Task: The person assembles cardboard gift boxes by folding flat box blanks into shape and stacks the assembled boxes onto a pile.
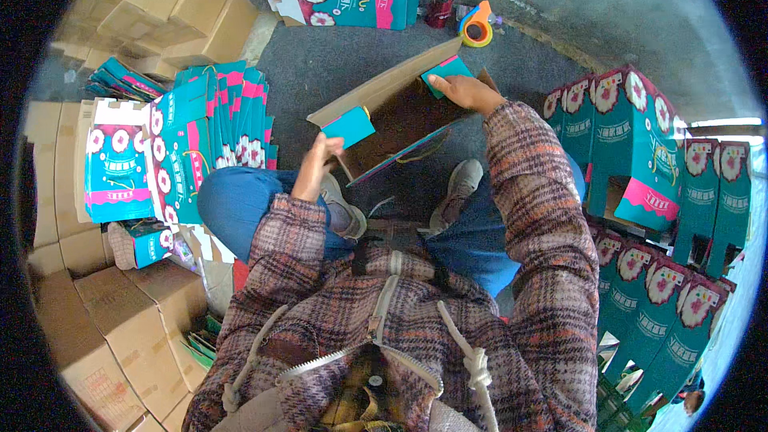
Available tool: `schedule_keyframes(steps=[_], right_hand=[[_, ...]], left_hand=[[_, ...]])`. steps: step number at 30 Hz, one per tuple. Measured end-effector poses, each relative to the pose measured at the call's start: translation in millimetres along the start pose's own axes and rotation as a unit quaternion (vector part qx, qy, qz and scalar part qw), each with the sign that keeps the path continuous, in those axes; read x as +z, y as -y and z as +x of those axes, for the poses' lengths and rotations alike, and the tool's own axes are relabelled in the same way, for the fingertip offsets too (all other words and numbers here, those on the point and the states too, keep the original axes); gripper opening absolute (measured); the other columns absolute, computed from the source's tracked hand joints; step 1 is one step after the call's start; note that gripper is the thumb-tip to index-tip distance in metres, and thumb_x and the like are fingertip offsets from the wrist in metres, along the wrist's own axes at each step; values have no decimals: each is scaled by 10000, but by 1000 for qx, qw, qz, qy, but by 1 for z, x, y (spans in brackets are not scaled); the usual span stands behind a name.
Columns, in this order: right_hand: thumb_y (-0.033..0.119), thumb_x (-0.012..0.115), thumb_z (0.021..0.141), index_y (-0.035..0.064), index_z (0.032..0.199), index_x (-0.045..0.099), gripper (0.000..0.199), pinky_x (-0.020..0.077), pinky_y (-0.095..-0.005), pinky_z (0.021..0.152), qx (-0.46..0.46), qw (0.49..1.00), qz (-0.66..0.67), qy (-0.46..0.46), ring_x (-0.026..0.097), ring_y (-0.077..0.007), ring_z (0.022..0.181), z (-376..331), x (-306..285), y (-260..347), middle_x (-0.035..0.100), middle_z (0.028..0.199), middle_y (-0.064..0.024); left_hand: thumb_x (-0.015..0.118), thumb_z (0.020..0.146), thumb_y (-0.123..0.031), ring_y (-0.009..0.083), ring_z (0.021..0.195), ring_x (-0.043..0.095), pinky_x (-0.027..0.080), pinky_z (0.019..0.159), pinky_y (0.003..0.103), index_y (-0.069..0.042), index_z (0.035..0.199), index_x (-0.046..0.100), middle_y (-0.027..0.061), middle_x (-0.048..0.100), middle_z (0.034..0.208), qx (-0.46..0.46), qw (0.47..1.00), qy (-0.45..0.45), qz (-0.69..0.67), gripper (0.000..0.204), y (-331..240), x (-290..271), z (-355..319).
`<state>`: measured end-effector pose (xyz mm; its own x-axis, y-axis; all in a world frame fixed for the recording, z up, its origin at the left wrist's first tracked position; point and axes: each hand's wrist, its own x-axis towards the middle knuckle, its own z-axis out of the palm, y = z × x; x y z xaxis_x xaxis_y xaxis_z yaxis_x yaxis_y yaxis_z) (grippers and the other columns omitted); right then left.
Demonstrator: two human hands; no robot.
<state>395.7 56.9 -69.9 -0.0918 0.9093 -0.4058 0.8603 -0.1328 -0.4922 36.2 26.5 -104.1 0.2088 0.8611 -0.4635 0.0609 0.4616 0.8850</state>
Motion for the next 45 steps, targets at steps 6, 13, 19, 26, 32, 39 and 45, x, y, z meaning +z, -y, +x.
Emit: schedule_keyframes(steps=[6,13,19,26,32,39,45], right_hand=[[669,246,902,-84,1177,539,854,356,-415,1003,-5,976,156,-149,481,-400,1185,16,-6,8,546,1199,-291],[623,519,834,-41,1208,521,762,392,-388,950,86,907,366,-189,522,-283,1119,10,-15,42,568,1186,-176],[466,720,762,73,1252,449,684,396,-497,899,127,879,445,-113,450,-231,1161,6,-16,14,470,1247,-128],[427,769,728,58,1181,477,652,494,-314,658,120,938,325,-24,591,-176,835,-1,-21,-14,600,984,-84],[461,774,700,-88,1043,505,701,528,-347,617,230,967,86,-70,657,-219,768,-8,-7,6,640,833,-162],[538,712,696,-94,1069,525,757,529,-408,720,108,966,-208,-112,651,-338,888,-6,2,0,645,954,-230],[429,691,748,-4,1076,557,559,520,-424,736,54,963,-243,-107,632,-330,925,-6,-2,12,638,988,-170]], left_hand=[[355,911,-628,255,1123,522,357,983,359,49,1041,642,205,591,1174,56,986,41,149,748,-2,2,-1],[467,908,-535,211,1023,553,380,927,327,49,1013,623,144,636,1035,66,984,45,161,614,-11,7,-15],[545,907,-314,155,955,552,395,893,296,18,1015,619,86,641,945,132,990,18,49,357,6,-1,-18],[578,845,-123,303,1153,487,365,997,380,-4,1163,567,175,533,1218,286,934,-97,190,340,15,-11,-18],[585,874,-260,351,1195,451,326,1023,433,-14,1012,637,205,520,1252,303,894,-12,331,287,5,-10,-18],[537,890,-412,378,1212,420,307,1027,450,-5,950,650,223,518,1244,248,895,29,369,426,-5,-2,-18],[554,875,-430,381,1096,469,351,940,474,-11,913,633,207,552,1104,296,866,-15,402,428,-1,8,-9]])
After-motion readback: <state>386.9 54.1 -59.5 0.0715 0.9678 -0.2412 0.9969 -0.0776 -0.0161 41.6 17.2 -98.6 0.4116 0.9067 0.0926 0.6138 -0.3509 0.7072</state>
